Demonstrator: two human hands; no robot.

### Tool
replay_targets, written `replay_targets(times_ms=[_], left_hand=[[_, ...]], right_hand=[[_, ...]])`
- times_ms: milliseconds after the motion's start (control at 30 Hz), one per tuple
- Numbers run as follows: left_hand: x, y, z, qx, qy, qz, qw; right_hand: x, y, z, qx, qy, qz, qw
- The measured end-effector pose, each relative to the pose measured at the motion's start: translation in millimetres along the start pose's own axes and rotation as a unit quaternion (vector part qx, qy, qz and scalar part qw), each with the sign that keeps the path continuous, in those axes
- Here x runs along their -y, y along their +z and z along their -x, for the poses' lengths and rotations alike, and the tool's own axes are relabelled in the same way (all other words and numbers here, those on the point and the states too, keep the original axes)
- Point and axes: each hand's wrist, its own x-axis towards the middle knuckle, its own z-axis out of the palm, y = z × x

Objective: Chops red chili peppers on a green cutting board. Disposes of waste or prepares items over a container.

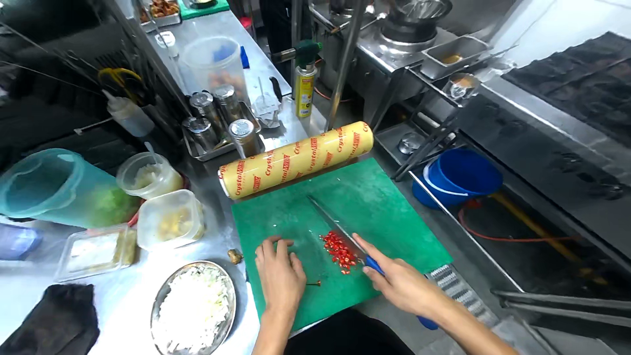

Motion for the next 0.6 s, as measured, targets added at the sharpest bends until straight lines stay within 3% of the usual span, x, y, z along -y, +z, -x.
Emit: replay_targets(times_ms=[100,200,267,367,467,600], left_hand=[[23.4,-30.0,-22.0,0.022,-0.113,-0.026,0.993],[49.0,-53.3,-41.1,0.113,-0.22,-0.098,0.964],[57.9,-58.2,-51.5,0.199,-0.248,-0.159,0.935],[65.1,-53.6,-61.2,0.249,-0.237,-0.188,0.92],[67.7,-53.4,-64.8,0.227,-0.232,-0.166,0.931],[66.0,-67.7,-56.0,0.087,-0.221,0.019,0.971]], right_hand=[[-15.0,2.3,2.8,-0.051,-0.012,-0.039,0.998],[-30.9,9.2,6.5,-0.102,-0.02,-0.085,0.991],[-36.5,14.7,7.3,-0.13,-0.039,-0.108,0.985],[-39.3,17.5,6.1,-0.125,-0.043,-0.163,0.978],[-41.7,20.1,4.1,-0.127,-0.033,-0.221,0.966],[-43.1,17.6,8.7,-0.118,-0.022,-0.281,0.952]])
